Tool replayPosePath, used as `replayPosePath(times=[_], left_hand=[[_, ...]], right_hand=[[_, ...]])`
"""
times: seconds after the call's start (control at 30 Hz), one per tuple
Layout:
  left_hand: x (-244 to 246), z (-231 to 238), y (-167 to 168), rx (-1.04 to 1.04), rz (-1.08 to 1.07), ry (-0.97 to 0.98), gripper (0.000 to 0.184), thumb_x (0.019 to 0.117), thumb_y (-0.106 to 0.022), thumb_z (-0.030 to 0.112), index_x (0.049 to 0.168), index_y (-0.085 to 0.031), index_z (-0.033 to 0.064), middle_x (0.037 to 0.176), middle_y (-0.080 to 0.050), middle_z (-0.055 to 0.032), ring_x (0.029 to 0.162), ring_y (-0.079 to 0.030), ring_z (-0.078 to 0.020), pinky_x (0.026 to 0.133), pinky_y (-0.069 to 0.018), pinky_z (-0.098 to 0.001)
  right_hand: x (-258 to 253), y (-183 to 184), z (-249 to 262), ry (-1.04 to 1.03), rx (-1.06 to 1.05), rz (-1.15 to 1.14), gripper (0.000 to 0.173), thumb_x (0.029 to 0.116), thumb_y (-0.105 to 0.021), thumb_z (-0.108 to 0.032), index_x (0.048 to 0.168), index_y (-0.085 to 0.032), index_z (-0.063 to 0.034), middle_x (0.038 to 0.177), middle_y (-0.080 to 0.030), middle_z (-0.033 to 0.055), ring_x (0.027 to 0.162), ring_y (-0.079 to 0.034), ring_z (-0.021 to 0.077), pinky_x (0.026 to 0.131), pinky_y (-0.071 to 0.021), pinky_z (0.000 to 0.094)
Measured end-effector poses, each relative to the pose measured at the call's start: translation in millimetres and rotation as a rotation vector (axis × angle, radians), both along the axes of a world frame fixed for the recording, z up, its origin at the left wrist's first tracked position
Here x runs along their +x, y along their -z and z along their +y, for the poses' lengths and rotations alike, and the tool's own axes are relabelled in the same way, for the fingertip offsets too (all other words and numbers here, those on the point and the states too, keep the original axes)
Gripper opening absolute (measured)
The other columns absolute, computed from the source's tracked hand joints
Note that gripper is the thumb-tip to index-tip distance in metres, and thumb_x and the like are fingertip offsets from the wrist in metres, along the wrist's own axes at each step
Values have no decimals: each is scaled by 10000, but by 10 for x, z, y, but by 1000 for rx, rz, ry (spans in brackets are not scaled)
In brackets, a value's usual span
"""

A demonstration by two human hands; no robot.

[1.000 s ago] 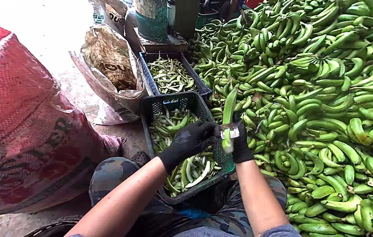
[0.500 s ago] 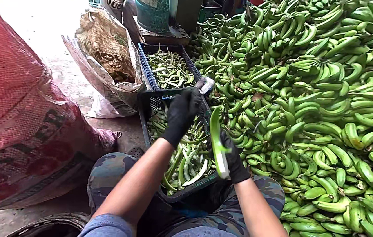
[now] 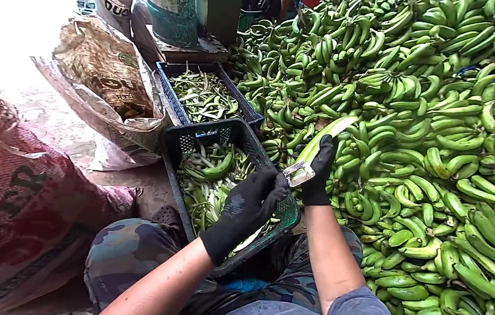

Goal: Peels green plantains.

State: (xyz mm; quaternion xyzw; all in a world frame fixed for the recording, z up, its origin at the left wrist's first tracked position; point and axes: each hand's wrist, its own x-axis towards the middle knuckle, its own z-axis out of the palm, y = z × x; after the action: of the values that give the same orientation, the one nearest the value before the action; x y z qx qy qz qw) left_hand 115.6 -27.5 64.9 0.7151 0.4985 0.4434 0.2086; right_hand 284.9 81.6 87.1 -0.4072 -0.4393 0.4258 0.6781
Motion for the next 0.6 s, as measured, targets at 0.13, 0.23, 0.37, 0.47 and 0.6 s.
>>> replayPosePath(times=[0.13,0.23,0.37,0.47,0.6], left_hand=[[-62,151,1,-23,31,5,487,1040,-490,488,1373,-609,153,1105,-670,-83,950,-674,-212,814,-577,-459],[-154,321,66,4,58,-43,524,1025,-509,525,1378,-598,148,1068,-657,-102,923,-659,-247,792,-559,-482],[-287,415,160,-2,78,-98,541,1022,-516,521,1391,-591,132,1083,-659,-141,934,-663,-295,803,-552,-523],[-468,556,215,-1,-7,-139,543,1031,-498,519,1371,-594,106,1112,-669,-134,983,-666,-263,856,-554,-503],[-582,622,185,-104,-45,-171,494,1066,-442,477,1348,-614,109,1170,-670,-136,1058,-662,-270,921,-532,-524]], right_hand=[[-30,53,-185,-127,-67,-96,445,1051,-357,-603,1367,-498,-323,1031,-661,-6,805,-665,132,667,-584,348],[-25,305,-264,-396,-150,-3,455,1058,-325,-593,1207,-618,-279,937,-672,-68,796,-641,25,662,-561,244],[8,573,-218,-615,-243,59,463,1058,-363,-546,1221,-605,-186,947,-688,-17,821,-664,70,708,-584,278],[-70,608,-237,-861,-334,103,532,1062,-357,-548,1223,-594,-100,896,-700,89,746,-694,184,652,-614,360],[-72,583,-364,-975,-446,134,564,985,-539,-600,1174,-626,-76,896,-721,116,734,-719,212,669,-632,378]])
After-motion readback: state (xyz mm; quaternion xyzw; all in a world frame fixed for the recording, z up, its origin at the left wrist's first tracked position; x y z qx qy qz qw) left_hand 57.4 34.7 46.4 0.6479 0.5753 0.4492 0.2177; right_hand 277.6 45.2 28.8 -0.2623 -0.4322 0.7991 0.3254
